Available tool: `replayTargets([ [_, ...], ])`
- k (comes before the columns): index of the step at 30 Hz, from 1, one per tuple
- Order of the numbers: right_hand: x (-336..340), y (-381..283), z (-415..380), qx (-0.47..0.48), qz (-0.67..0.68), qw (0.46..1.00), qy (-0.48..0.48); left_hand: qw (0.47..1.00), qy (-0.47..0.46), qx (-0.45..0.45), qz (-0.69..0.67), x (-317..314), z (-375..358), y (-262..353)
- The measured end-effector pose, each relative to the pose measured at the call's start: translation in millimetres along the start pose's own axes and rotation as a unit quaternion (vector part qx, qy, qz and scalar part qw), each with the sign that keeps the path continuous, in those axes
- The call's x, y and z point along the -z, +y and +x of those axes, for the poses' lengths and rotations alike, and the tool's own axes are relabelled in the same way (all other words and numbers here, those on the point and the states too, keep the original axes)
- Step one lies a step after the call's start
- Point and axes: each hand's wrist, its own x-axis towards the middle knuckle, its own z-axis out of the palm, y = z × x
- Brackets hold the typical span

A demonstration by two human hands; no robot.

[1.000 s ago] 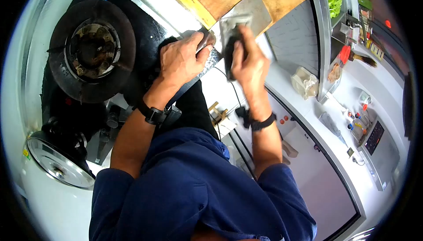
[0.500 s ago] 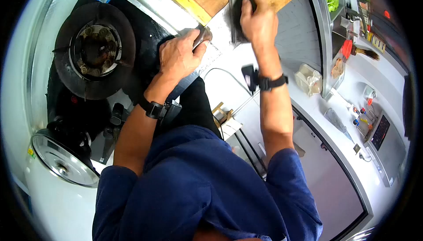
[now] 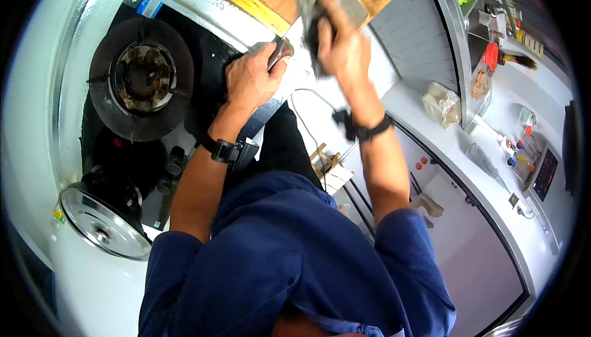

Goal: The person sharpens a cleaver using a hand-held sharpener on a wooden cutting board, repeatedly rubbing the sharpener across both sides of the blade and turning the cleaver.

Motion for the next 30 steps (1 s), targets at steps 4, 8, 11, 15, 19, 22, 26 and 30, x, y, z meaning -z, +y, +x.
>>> replayTargets([
  [4, 6.9, -7.0, -34.2, -0.026, 0.017, 0.999, -0.035, 0.999, -0.036, 0.026, -0.007, 6.2, 1.4, 5.2],
  [8, -11.4, 12.5, 47.6, -0.016, -0.061, 0.997, 0.042, 0.999, -0.026, 0.016, 0.007, 1.0, -1.0, 0.8],
  [11, -7.5, -0.2, 4.4, -0.036, 0.003, 0.999, 0.029, 1.000, -0.019, 0.012, 0.002, 2.7, 1.0, 3.1],
  [15, 1.1, -17.5, -49.5, -0.035, 0.042, 0.998, 0.012, 0.999, -0.033, 0.029, -0.019, 5.1, 4.0, 6.4],
  [19, -6.1, 13.7, 27.5, -0.054, -0.039, 0.998, 0.017, 0.999, -0.038, 0.023, -0.003, 3.5, 1.1, 3.6],
  [22, -6.8, 6.5, 21.5, -0.062, 0.002, 0.997, 0.035, 0.998, -0.045, 0.031, 0.007, 6.6, 1.3, 5.5],
  [26, 5.6, -19.8, -60.5, -0.080, 0.046, 0.996, -0.014, 0.999, -0.046, 0.022, 0.001, 3.7, 2.9, 4.0],
  [30, 3.4, 15.2, 5.8, -0.098, -0.034, 0.995, -0.012, 0.999, -0.044, 0.028, 0.009, 3.1, 1.5, 1.5],
])
